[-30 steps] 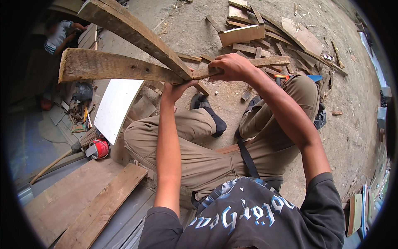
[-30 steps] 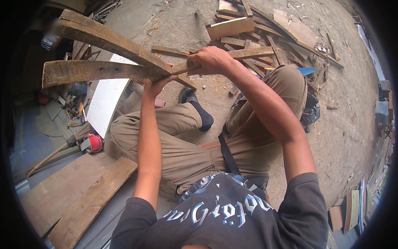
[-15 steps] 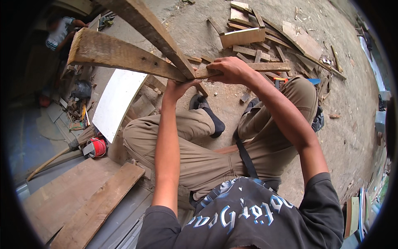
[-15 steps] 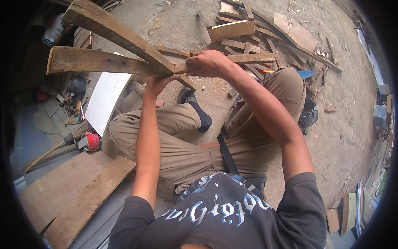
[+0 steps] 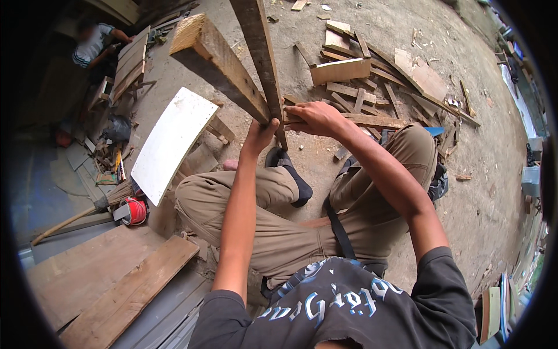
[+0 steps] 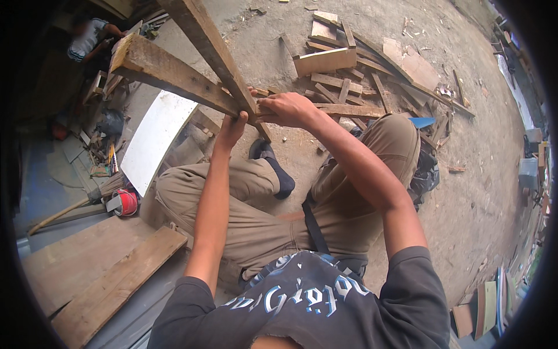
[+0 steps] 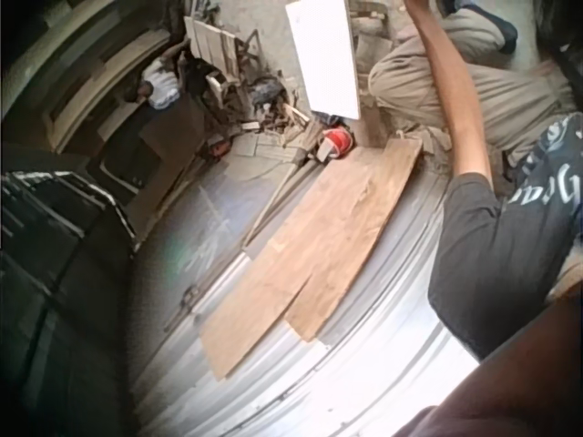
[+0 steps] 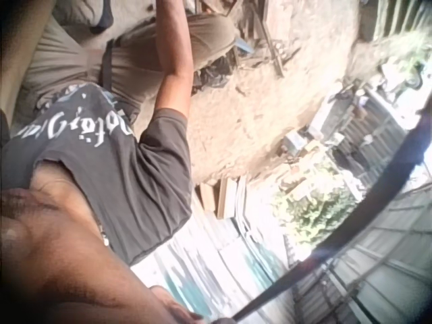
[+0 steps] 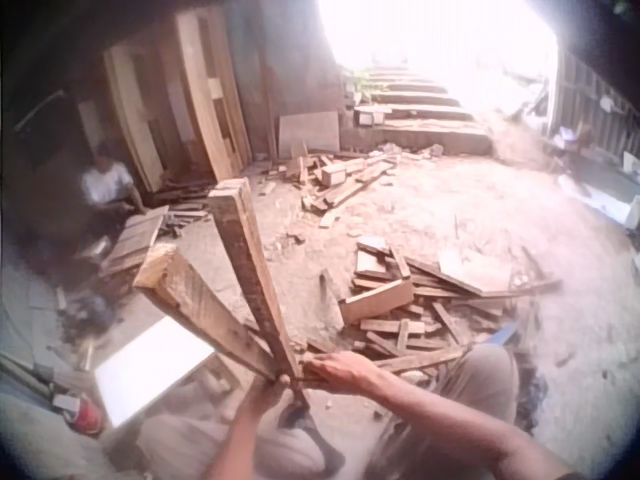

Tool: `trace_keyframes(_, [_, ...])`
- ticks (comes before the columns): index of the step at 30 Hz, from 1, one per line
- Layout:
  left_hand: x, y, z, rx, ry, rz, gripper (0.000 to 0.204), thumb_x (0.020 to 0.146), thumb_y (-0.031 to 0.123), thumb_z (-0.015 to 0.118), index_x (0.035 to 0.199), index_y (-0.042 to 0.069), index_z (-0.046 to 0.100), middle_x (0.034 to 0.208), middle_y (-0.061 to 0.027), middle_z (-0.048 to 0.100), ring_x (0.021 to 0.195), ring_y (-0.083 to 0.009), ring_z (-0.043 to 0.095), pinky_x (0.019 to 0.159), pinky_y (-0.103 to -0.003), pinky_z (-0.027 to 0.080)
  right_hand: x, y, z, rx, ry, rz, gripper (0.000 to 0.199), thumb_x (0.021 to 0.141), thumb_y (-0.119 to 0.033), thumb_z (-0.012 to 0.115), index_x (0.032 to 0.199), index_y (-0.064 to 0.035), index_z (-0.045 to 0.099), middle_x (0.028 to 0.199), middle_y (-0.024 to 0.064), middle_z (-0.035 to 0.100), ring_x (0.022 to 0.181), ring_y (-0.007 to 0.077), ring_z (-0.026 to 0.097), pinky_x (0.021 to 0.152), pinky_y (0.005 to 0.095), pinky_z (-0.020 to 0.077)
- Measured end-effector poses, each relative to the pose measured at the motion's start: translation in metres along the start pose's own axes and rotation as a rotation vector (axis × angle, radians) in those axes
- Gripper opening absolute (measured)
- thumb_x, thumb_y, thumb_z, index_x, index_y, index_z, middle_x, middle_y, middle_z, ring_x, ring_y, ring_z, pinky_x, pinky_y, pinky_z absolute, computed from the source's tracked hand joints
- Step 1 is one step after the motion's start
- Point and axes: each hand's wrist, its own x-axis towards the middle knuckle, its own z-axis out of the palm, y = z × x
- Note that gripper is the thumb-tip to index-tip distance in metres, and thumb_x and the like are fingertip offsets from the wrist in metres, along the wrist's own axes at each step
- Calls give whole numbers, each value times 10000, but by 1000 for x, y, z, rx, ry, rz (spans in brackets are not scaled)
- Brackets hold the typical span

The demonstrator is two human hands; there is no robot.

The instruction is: The person sits on the ground and sorts through a pile of scrap wood pieces. They pick up various planks and strips, compare them, and place them back down or into a small pile. A hammer is briefly used to tap a piece of wood.

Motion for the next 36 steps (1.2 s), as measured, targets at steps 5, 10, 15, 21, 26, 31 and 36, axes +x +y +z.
trace_keyframes(5, [3, -2, 6, -57, -24, -36, 366, 951, 237, 613, 1227, 15, 521, 1099, -14, 571, 1010, -103, 518, 869, -284, 462, 5, 1, 5, -9, 13, 15, 555, 864, -478, 637, 1220, -64, 541, 841, 177, 658, 774, 404, 640, 648, 481, 519])
trace_keyframes(10, [2, 4, 10, -86, -31, -101, 326, 954, 225, 616, 1197, 25, 531, 1087, -21, 583, 984, -104, 542, 828, -285, 496, 6, -5, 0, -37, -79, 162, 525, 866, -504, 627, 1220, -137, 505, 775, 185, 659, 755, 400, 647, 648, 502, 514])
trace_keyframes(15, [3, 8, 15, -144, -50, -122, 323, 947, 239, 633, 1177, 32, 544, 1065, -19, 602, 968, -110, 562, 801, -291, 516, 6, 3, 7, -38, -49, 135, 493, 867, -499, 632, 1175, -130, 519, 758, 198, 658, 734, 407, 647, 637, 507, 514])
trace_keyframes(21, [2, 2, 14, -105, -41, -115, 294, 943, 224, 638, 1151, 29, 564, 1022, -5, 608, 933, -85, 542, 764, -260, 492, 5, 5, 8, 17, -35, 107, 451, 878, -459, 633, 1172, -133, 529, 720, 192, 652, 719, 416, 641, 628, 507, 511])
trace_keyframes(26, [1, -13, 6, 29, 8, -96, 359, 919, 263, 672, 1161, 20, 570, 1015, -14, 625, 941, -79, 550, 785, -254, 482, 9, -4, 3, 62, -40, 129, 433, 884, -442, 631, 1191, -153, 533, 724, 190, 656, 729, 418, 640, 652, 508, 508])
trace_keyframes(31, [13, 4, 11, 78, 70, -10, 457, 926, 350, 641, 1211, 4, 552, 1046, -65, 644, 975, -140, 596, 849, -287, 478, 3, 12, -3, 114, 9, 165, 411, 879, -444, 641, 1163, -160, 557, 761, 182, 669, 756, 424, 639, 670, 508, 504])
trace_keyframes(36, [9, 5, -17, 170, 254, -3, 527, 950, 451, 571, 1214, -4, 530, 982, -90, 650, 871, -152, 618, 802, -286, 490, 7, 1, -30, 43, -19, 257, 449, 867, -480, 649, 1063, -82, 582, 761, 207, 654, 771, 409, 643, 649, 493, 492])
